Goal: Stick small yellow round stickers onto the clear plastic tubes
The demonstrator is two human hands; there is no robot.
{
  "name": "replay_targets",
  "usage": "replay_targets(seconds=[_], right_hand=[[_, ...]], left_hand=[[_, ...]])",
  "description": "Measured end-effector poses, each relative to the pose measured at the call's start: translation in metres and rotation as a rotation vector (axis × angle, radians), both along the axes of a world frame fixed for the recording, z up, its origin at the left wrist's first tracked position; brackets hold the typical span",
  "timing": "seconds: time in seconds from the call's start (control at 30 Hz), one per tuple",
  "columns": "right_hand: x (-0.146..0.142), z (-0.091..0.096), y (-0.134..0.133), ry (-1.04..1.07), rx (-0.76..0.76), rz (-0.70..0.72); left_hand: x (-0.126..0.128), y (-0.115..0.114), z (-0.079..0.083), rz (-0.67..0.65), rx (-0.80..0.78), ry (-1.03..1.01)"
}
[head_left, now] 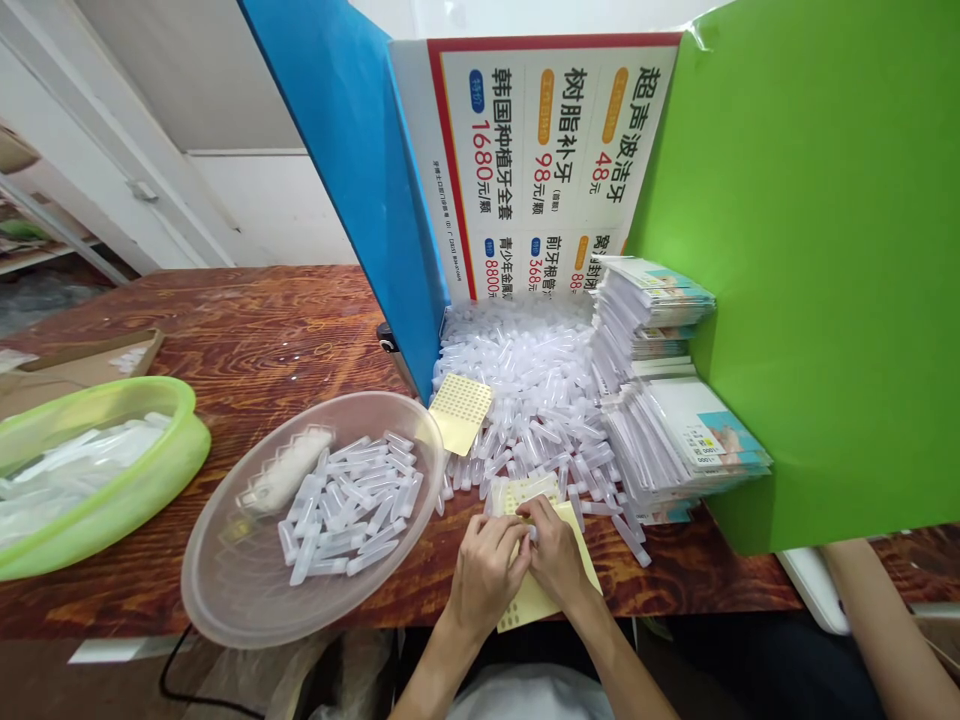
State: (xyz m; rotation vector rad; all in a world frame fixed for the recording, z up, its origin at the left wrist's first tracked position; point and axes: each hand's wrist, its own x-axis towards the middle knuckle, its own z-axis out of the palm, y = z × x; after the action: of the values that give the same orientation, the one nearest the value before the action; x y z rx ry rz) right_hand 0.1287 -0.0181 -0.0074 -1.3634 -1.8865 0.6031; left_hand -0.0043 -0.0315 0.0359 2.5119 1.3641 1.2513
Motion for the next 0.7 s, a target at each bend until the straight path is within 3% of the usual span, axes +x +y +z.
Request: replay_targets(seconds=[0.4,0.7], right_hand=[[0.002,-0.004,0.001,0.028,0.083,-0.049],[0.006,-0.02,0.001,0.038,0.128,-0.119]], left_hand=[[-0.001,0.0,-0.004,0.0,-0.008,0.064],[-0.003,0.001,0.001,-0.013,-0.019,0.103]])
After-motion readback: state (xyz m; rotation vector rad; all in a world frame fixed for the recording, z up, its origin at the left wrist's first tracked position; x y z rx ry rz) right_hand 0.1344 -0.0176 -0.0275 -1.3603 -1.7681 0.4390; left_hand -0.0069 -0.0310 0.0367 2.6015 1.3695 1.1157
